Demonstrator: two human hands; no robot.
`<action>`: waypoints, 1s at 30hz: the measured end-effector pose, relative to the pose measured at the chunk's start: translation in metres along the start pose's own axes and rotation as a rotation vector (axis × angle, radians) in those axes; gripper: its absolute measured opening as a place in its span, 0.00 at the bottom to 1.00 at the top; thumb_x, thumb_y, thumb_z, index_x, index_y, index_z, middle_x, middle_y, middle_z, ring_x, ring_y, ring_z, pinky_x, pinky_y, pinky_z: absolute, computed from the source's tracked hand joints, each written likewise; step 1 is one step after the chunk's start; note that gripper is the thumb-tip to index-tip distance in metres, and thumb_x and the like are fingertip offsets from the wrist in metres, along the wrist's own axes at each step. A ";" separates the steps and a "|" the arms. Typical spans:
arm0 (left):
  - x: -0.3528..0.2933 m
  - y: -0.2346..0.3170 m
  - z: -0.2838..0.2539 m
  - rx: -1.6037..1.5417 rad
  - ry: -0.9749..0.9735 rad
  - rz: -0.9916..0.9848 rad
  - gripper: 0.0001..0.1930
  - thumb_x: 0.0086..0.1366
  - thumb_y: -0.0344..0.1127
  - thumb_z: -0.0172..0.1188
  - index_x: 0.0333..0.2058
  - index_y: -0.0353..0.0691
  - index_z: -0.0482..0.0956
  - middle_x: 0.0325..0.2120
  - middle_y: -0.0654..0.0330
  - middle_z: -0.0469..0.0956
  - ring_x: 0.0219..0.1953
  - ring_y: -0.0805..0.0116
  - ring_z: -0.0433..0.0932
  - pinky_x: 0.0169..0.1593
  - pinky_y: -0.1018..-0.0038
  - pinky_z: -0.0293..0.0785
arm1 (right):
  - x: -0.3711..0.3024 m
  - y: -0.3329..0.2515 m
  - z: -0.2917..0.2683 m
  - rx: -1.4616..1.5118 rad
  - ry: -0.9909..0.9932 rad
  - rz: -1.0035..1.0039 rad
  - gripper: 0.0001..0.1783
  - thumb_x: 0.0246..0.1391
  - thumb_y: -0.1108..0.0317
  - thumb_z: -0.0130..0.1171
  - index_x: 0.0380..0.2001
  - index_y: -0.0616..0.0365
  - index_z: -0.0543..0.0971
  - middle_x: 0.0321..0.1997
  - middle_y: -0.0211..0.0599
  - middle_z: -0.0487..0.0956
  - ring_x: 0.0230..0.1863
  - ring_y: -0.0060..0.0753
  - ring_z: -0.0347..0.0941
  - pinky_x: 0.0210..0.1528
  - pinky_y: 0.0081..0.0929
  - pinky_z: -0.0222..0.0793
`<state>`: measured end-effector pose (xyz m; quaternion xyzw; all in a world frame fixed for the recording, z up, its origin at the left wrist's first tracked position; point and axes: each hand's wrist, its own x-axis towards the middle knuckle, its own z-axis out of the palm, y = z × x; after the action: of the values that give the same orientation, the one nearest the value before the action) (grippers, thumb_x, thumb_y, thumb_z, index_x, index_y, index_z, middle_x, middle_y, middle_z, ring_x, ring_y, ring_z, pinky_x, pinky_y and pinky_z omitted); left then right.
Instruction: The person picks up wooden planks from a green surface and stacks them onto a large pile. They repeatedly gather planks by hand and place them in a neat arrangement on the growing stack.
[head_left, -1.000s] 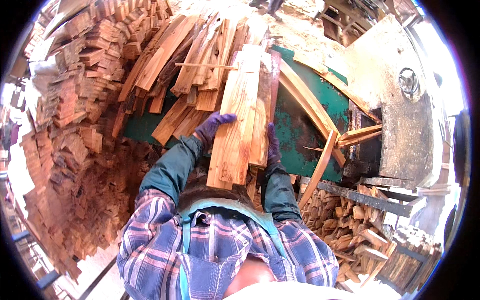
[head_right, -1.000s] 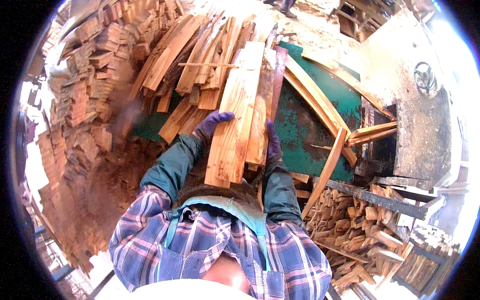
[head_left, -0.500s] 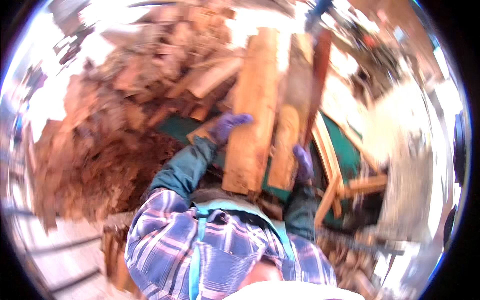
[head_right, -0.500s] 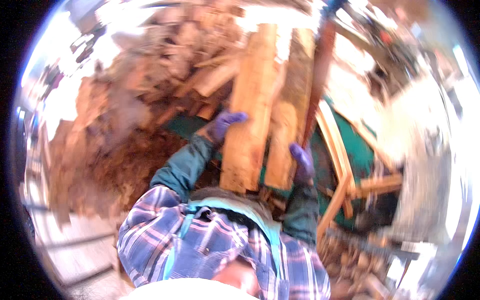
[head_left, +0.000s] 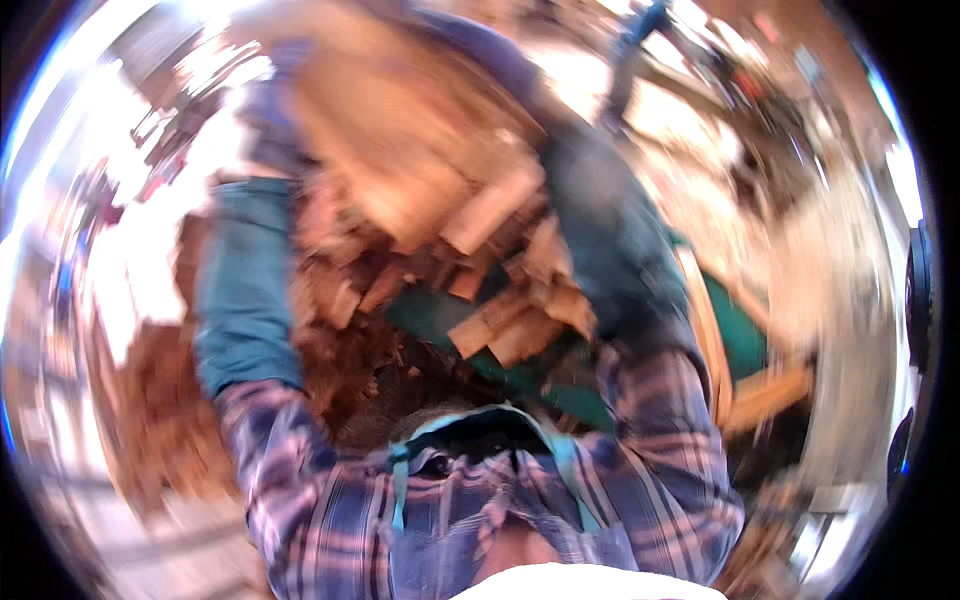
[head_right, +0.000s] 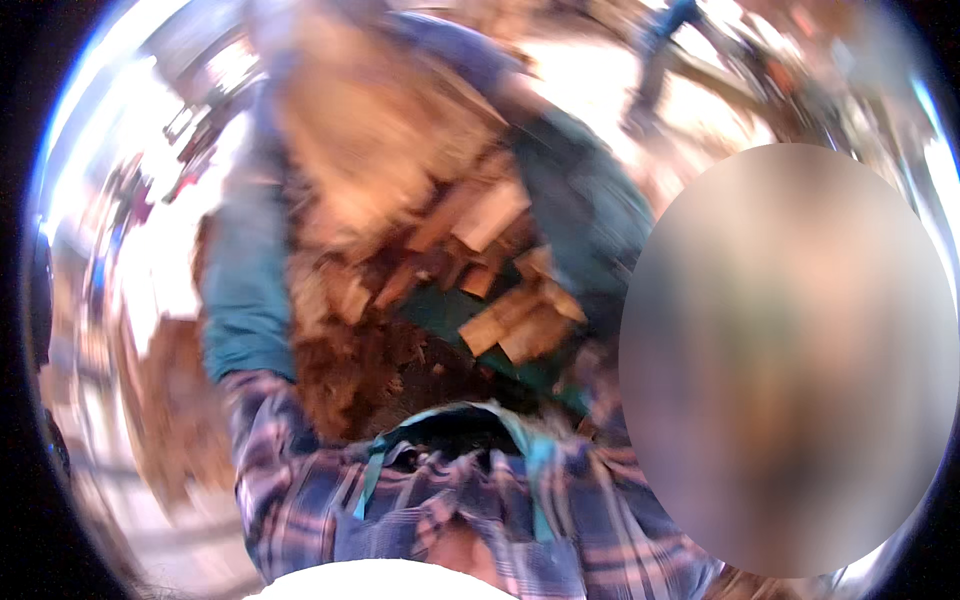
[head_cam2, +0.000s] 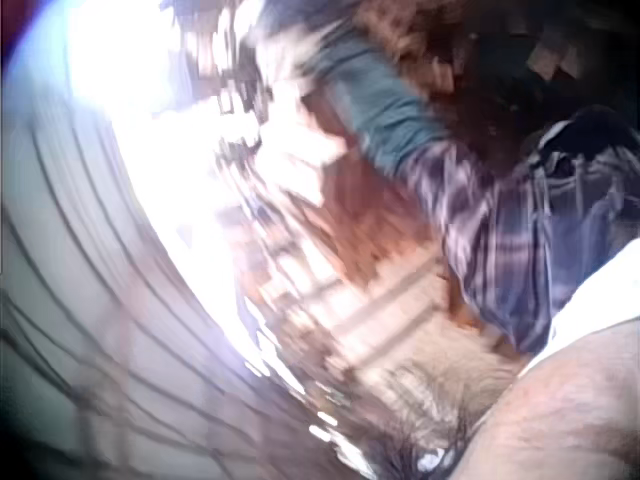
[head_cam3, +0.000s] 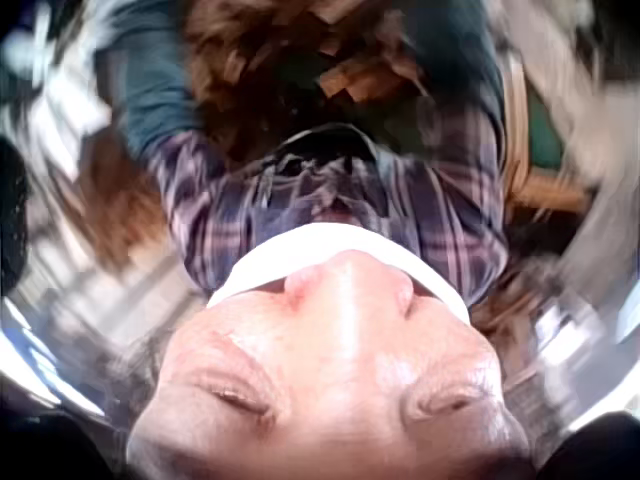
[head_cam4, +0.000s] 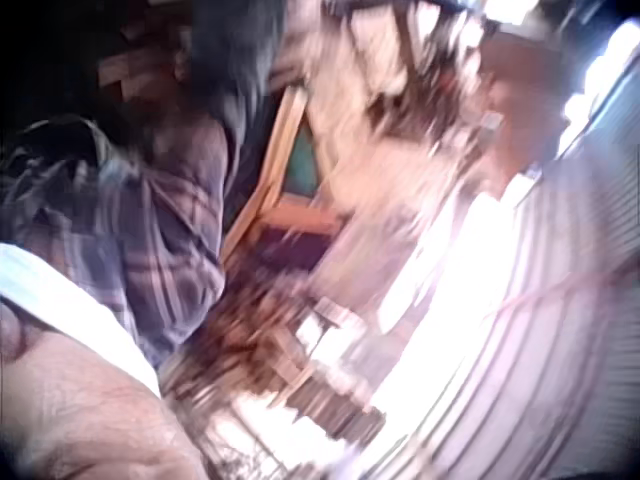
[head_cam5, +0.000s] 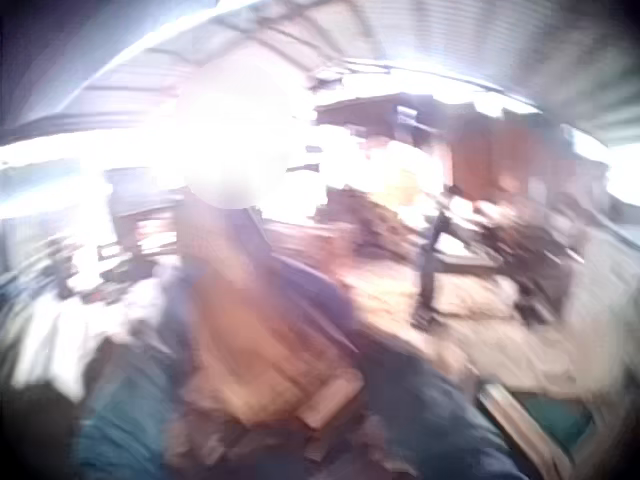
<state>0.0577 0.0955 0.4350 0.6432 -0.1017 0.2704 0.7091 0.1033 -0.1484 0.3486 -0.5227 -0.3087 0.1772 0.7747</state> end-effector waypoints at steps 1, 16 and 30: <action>0.031 0.004 -0.016 0.065 0.050 -0.081 0.18 0.62 0.42 0.66 0.46 0.37 0.79 0.39 0.58 0.81 0.40 0.64 0.80 0.49 0.70 0.77 | 0.020 0.005 0.012 0.026 -0.003 0.011 0.37 0.60 0.56 0.57 0.67 0.58 0.57 0.57 0.44 0.76 0.58 0.40 0.73 0.62 0.41 0.69; -0.129 0.078 -0.061 -0.215 0.436 -0.453 0.12 0.61 0.37 0.68 0.40 0.43 0.77 0.36 0.58 0.79 0.37 0.62 0.80 0.39 0.62 0.81 | -0.083 -0.030 0.094 0.128 0.216 0.118 0.38 0.49 0.41 0.69 0.57 0.50 0.72 0.58 0.40 0.71 0.56 0.44 0.71 0.49 0.43 0.76; -0.242 0.138 -0.002 0.213 0.283 -0.397 0.32 0.61 0.33 0.67 0.58 0.25 0.61 0.37 0.44 0.78 0.41 0.59 0.79 0.42 0.66 0.78 | -0.115 -0.047 0.140 -1.003 -0.346 -0.914 0.18 0.59 0.69 0.61 0.51 0.61 0.79 0.47 0.38 0.83 0.45 0.27 0.79 0.52 0.25 0.75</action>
<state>-0.2150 0.0403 0.4339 0.6774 0.1557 0.2224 0.6837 -0.0774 -0.1378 0.3952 -0.5991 -0.6611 -0.2496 0.3764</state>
